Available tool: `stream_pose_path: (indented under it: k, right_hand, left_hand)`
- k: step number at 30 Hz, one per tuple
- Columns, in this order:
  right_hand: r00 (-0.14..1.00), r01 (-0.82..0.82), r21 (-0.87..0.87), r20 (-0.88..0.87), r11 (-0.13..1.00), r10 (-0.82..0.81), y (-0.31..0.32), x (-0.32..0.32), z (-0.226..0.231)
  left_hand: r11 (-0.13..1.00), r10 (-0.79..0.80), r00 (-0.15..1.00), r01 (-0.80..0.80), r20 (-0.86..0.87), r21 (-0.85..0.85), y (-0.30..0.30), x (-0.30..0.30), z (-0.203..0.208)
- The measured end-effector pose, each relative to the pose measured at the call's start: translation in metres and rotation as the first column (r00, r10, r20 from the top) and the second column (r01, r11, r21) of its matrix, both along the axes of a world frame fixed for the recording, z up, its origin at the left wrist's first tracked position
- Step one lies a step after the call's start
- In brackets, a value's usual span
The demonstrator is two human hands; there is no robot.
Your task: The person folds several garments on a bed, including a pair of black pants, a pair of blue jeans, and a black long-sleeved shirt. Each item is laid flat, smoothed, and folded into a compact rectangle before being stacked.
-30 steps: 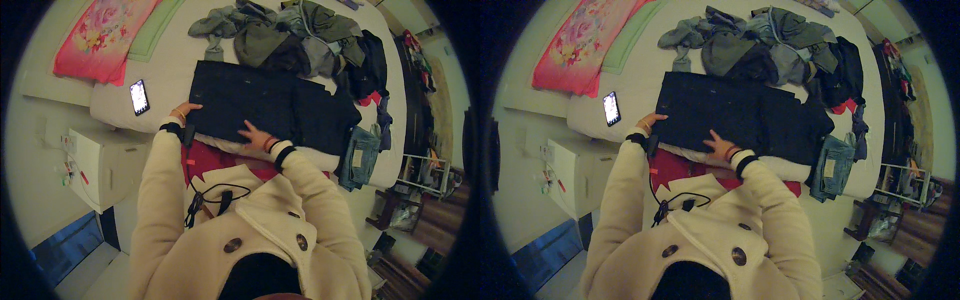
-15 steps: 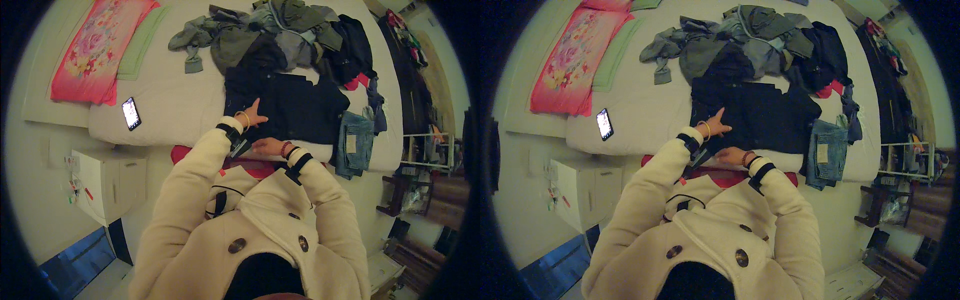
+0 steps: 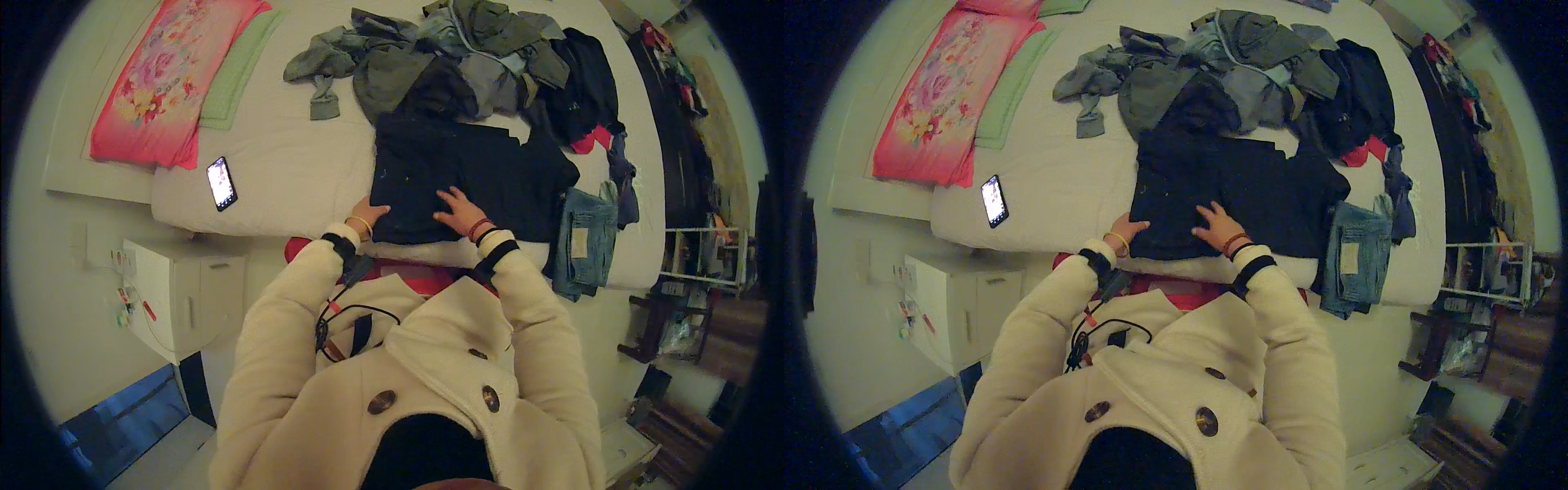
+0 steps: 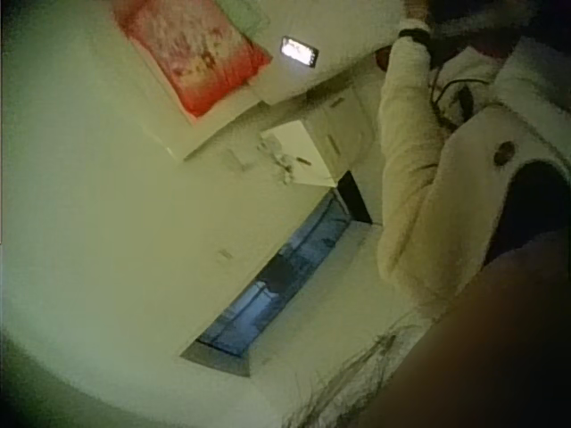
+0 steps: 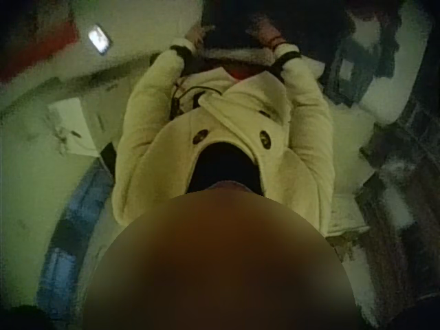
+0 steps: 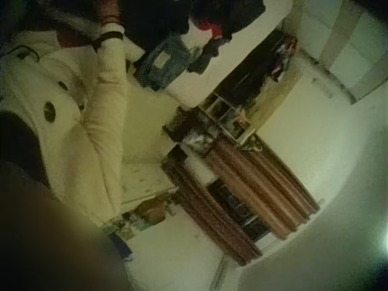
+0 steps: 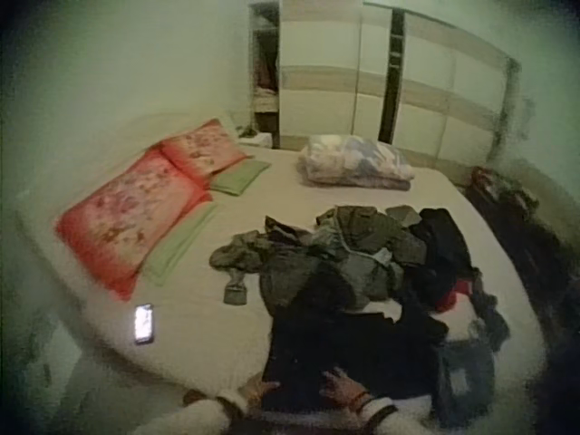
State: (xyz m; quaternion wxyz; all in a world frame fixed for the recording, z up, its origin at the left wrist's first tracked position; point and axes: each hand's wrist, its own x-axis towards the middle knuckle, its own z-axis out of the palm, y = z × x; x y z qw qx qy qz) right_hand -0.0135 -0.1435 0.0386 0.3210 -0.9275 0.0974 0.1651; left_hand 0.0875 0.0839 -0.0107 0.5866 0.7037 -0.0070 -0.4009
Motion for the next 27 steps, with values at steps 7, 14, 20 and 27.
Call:
stream_pose_path:
  k: [7, 14, 20, 27]
  right_hand:
    - [0.896, -0.347, -0.169, -0.350, 0.922, 0.273, 0.024, -0.003, -0.002]
    - [0.893, -0.372, -0.218, -0.350, 0.902, 0.284, 0.033, -0.011, 0.006]
    - [0.947, -0.103, 0.293, -0.262, 0.951, 0.184, 0.007, -0.013, 0.019]
    - [0.564, 0.781, 0.030, 0.398, 0.624, -0.724, -0.157, -0.036, 0.001]
  left_hand:
    - [0.915, -0.359, 0.839, 0.402, -0.410, 0.021, 0.038, -0.012, 0.042]
    - [0.982, 0.172, 0.970, -0.183, -0.172, -0.049, -0.012, 0.096, -0.014]
    - [0.932, 0.247, 0.860, -0.337, 0.446, 0.133, -0.043, 0.112, -0.038]
    - [0.806, 0.258, 0.880, -0.424, 0.399, 0.412, -0.018, 0.112, -0.040]
